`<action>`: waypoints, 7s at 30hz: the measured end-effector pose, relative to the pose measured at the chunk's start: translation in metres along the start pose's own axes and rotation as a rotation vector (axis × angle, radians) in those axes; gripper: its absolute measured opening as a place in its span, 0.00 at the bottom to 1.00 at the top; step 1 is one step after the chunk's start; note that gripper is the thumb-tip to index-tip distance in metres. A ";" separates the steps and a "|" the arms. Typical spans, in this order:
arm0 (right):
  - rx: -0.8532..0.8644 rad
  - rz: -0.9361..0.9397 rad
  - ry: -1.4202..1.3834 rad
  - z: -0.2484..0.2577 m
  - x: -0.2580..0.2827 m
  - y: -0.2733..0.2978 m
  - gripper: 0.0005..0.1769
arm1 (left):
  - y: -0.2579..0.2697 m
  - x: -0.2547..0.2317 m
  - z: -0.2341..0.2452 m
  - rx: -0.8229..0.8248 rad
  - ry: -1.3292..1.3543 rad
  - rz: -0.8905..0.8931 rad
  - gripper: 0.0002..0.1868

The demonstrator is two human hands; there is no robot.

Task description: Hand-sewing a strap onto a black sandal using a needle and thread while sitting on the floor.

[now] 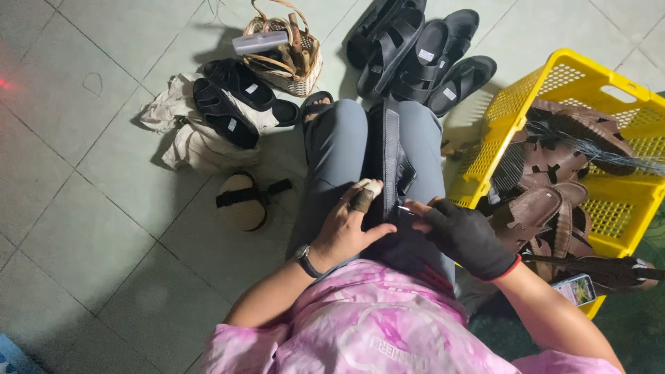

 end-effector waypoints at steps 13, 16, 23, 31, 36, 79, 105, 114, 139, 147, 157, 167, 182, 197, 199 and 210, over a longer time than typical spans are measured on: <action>-0.013 0.172 0.027 0.022 0.017 -0.023 0.27 | 0.007 0.015 -0.009 0.100 -0.005 0.113 0.42; 0.005 0.179 0.021 0.025 0.018 -0.025 0.26 | 0.009 0.017 -0.012 0.094 -0.010 0.109 0.42; 0.050 0.211 0.020 0.029 0.019 -0.028 0.23 | 0.011 0.019 -0.013 0.108 -0.030 0.110 0.41; 0.079 0.253 0.058 0.031 0.019 -0.033 0.26 | 0.012 0.022 -0.012 0.107 0.003 0.126 0.41; 0.074 0.302 0.348 0.033 0.027 -0.030 0.30 | 0.002 0.023 -0.004 0.177 0.122 0.167 0.36; 0.024 0.183 0.275 -0.009 0.058 -0.002 0.20 | 0.041 0.010 -0.001 0.138 1.097 0.812 0.07; 0.046 0.367 0.184 0.050 0.033 0.014 0.21 | 0.031 -0.024 -0.011 -0.027 -0.090 -0.020 0.10; -0.188 0.355 0.123 0.000 0.029 0.012 0.14 | 0.066 -0.011 -0.018 0.090 -0.104 -0.431 0.07; -0.195 -0.776 1.068 0.071 -0.149 0.037 0.27 | 0.038 -0.010 0.008 0.102 -0.019 -0.012 0.23; -0.055 0.103 -0.096 -0.005 0.017 -0.002 0.24 | 0.038 0.006 -0.008 0.430 0.005 0.383 0.24; 0.090 -0.262 -0.843 -0.046 0.002 0.017 0.11 | 0.013 0.007 0.022 0.076 1.316 0.807 0.24; 0.120 -0.431 -0.894 -0.038 0.007 -0.002 0.07 | 0.035 0.029 -0.003 0.240 -0.183 -0.006 0.19; -0.102 0.156 0.070 0.013 0.033 0.012 0.26 | 0.003 0.038 0.091 -0.061 -0.240 0.301 0.12; -0.067 0.192 0.159 0.002 0.032 0.000 0.26 | 0.026 0.031 -0.010 0.275 0.120 0.250 0.42; -0.058 0.193 0.153 0.002 0.031 -0.001 0.27 | 0.027 0.033 -0.009 0.272 0.117 0.259 0.42; 0.190 0.149 0.399 0.011 0.040 0.001 0.33 | 0.020 0.028 -0.014 0.170 0.019 0.075 0.38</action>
Point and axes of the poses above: each hand's wrist, its own y-axis away from the middle knuckle, its own z-axis out of the back of the hand, x = y × z, the point moved 6 cm from there along -y, towards the middle knuckle, and after that the axes turned 7 degrees about y, right-handed, at the moved point
